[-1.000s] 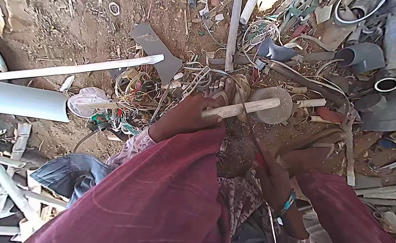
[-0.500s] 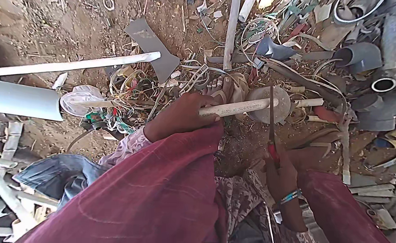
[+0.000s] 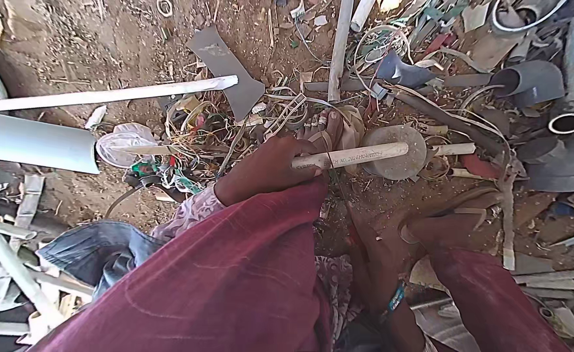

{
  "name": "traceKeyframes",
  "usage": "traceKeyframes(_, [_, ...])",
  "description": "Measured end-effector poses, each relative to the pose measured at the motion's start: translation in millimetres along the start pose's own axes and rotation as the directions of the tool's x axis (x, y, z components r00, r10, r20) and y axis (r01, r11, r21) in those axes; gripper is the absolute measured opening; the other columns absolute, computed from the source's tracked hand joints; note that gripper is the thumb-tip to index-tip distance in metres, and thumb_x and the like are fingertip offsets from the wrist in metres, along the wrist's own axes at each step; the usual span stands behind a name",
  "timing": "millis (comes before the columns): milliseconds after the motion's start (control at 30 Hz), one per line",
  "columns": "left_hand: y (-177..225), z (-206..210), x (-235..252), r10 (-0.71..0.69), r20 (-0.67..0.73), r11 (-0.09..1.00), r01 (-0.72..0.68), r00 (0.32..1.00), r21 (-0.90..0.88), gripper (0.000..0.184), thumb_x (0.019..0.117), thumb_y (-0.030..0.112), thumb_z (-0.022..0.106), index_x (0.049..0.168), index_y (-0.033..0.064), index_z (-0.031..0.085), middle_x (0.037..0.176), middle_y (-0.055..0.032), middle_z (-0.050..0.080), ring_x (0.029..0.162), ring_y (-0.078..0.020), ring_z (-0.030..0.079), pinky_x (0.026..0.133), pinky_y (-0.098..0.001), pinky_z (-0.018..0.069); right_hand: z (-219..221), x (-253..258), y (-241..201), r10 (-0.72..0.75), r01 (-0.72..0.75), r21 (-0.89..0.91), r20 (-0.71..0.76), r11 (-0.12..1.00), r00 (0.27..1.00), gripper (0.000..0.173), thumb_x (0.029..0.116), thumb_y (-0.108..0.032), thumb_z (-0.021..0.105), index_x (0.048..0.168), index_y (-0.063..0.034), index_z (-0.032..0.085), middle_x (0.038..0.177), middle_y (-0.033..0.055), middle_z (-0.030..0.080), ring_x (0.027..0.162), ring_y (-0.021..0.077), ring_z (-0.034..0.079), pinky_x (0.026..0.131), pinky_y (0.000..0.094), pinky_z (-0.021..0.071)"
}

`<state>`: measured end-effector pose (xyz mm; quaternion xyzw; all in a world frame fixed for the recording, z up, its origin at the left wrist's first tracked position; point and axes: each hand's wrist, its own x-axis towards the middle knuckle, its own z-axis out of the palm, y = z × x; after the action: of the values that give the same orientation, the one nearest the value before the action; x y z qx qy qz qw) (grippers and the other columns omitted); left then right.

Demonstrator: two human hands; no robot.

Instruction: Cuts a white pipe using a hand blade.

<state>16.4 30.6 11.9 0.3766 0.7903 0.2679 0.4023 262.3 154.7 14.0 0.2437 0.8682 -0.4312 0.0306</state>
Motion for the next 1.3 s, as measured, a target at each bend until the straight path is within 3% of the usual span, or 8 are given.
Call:
traceKeyframes(200, [-1.3,-0.6,0.3,0.023,-0.008,1.0,-0.023,1.0,-0.005,0.031,0.0965,0.028,0.067,0.117,0.0062,0.073,0.094,-0.0104,0.073,0.081,-0.0203,0.068,0.073,-0.0437,0.0529,-30.1,18.2,42.7,0.429,-0.429,0.007,-0.043,0.903,0.902,0.049,0.1036,-0.009,0.05,0.148,0.0107,0.042,0.093,0.0224,0.067,0.062,0.0221,0.06,0.059,0.0406,0.052])
traceKeyframes(300, [-0.3,-0.4,1.1,0.013,0.0,1.0,-0.013,1.0,-0.001,0.031,0.0969,0.029,0.066,0.119,0.0074,0.073,0.099,-0.0107,0.074,0.087,-0.0223,0.07,0.077,-0.0465,0.0537,-14.9,2.9,23.8,0.145,-0.145,0.009,-0.02,0.989,0.989,0.048,0.0987,-0.012,0.052,0.141,0.0106,0.053,0.09,0.0213,0.07,0.059,0.0211,0.061,0.055,0.0365,0.0524])
traceKeyframes(400, [-0.7,-1.0,-0.6,-0.001,0.012,1.0,0.001,1.0,-0.021,0.031,0.0974,0.029,0.066,0.118,0.006,0.072,0.097,-0.0117,0.073,0.085,-0.0226,0.069,0.076,-0.0468,0.0532,4.7,-1.8,8.1,-0.049,0.048,-0.035,-0.033,0.998,0.998,0.047,0.0969,-0.018,0.051,0.137,0.0058,0.061,0.09,0.0217,0.071,0.061,0.0257,0.064,0.055,0.0362,0.0539])
traceKeyframes(567, [2.8,-2.5,-0.5,-0.027,0.024,0.999,0.028,0.999,-0.024,0.029,0.0984,0.026,0.066,0.119,0.0065,0.073,0.098,-0.0107,0.073,0.086,-0.0214,0.069,0.077,-0.0454,0.0528,-14.5,9.5,43.7,0.224,-0.244,-0.146,-0.142,0.959,0.964,0.049,0.0986,-0.006,0.053,0.142,0.0152,0.048,0.095,0.0326,0.068,0.067,0.0391,0.066,0.063,0.0534,0.0525])
traceKeyframes(767, [3.2,-1.9,0.2,-0.052,0.047,0.998,0.054,0.998,-0.04,0.032,0.0992,0.028,0.064,0.121,0.0067,0.072,0.101,-0.0129,0.073,0.09,-0.0262,0.07,0.078,-0.0512,0.0529,16.4,-3.7,24.4,-0.066,0.058,-0.151,-0.05,0.987,0.997,0.046,0.0901,-0.005,0.055,0.134,0.0059,0.064,0.093,0.0289,0.068,0.063,0.0368,0.067,0.053,0.0449,0.0553])
traceKeyframes(933, [-0.4,-0.8,0.2,-0.011,0.034,0.999,0.012,0.999,-0.035,0.028,0.0999,0.029,0.063,0.114,0.0071,0.073,0.089,-0.0082,0.071,0.077,-0.0186,0.066,0.069,-0.043,0.0512,2.2,7.0,63.4,0.17,-0.216,-0.223,-0.209,0.951,0.963,0.046,0.0973,-0.007,0.053,0.137,0.0169,0.053,0.101,0.0397,0.065,0.08,0.0525,0.066,0.071,0.0601,0.0524])
traceKeyframes(1133, [1.4,-0.9,-0.8,-0.037,0.026,0.998,0.038,0.999,-0.054,0.029,0.0994,0.028,0.064,0.117,0.0069,0.073,0.093,-0.0093,0.072,0.08,-0.019,0.067,0.072,-0.044,0.0525,18.9,1.1,40.5,-0.109,0.093,-0.141,-0.109,0.986,0.988,0.044,0.0941,-0.01,0.053,0.132,0.0098,0.063,0.089,0.0245,0.067,0.063,0.0286,0.064,0.056,0.036,0.054])
traceKeyframes(1300, [-2.1,0.6,-0.7,0.014,0.004,0.999,-0.014,1.0,-0.041,0.029,0.0987,0.029,0.063,0.114,0.0071,0.074,0.089,-0.0072,0.072,0.076,-0.0151,0.065,0.068,-0.0388,0.0515,-7.8,13.2,54.7,0.329,-0.337,-0.027,-0.159,0.941,0.931,0.05,0.1007,-0.005,0.052,0.145,0.0161,0.043,0.1,0.0315,0.067,0.069,0.0278,0.062,0.066,0.0427,0.0527])
